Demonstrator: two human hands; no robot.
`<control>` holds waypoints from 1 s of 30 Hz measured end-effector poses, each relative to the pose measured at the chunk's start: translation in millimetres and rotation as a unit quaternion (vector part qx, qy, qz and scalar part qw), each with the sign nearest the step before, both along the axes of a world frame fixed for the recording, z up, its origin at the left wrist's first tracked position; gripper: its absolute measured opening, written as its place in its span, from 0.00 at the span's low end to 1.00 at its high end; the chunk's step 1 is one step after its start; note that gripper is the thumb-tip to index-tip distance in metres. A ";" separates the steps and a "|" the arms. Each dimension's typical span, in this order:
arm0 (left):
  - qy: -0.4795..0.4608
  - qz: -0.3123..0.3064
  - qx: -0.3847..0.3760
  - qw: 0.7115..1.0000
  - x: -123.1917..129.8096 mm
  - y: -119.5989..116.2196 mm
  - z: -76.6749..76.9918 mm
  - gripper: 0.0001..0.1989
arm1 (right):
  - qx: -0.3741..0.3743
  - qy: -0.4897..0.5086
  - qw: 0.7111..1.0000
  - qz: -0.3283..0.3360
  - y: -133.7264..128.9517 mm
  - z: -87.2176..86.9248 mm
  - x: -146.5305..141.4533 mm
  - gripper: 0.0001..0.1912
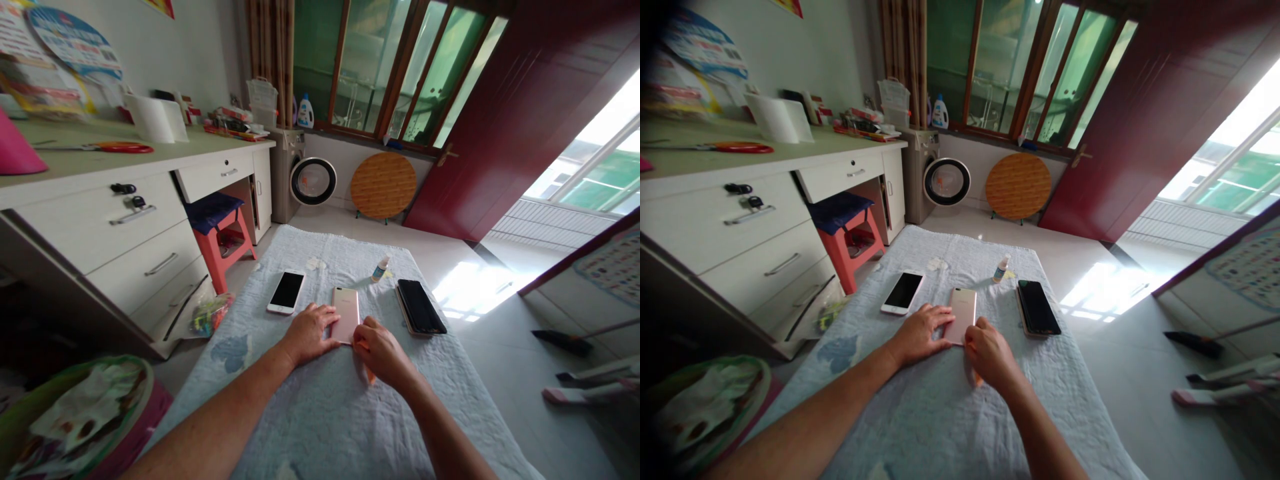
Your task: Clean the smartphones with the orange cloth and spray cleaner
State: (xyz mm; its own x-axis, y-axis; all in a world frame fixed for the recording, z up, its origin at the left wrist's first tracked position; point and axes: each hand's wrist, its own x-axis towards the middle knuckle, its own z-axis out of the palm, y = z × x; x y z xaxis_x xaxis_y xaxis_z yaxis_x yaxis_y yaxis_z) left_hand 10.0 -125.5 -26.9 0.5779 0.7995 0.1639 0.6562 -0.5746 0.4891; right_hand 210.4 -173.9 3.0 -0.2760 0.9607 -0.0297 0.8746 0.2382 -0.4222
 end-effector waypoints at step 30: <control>0.001 -0.004 -0.004 1.000 -0.8 0.4 1.1 0.26 | 0.120 0.055 0.983 -0.131 107.5 -34.0 -1.5 0.11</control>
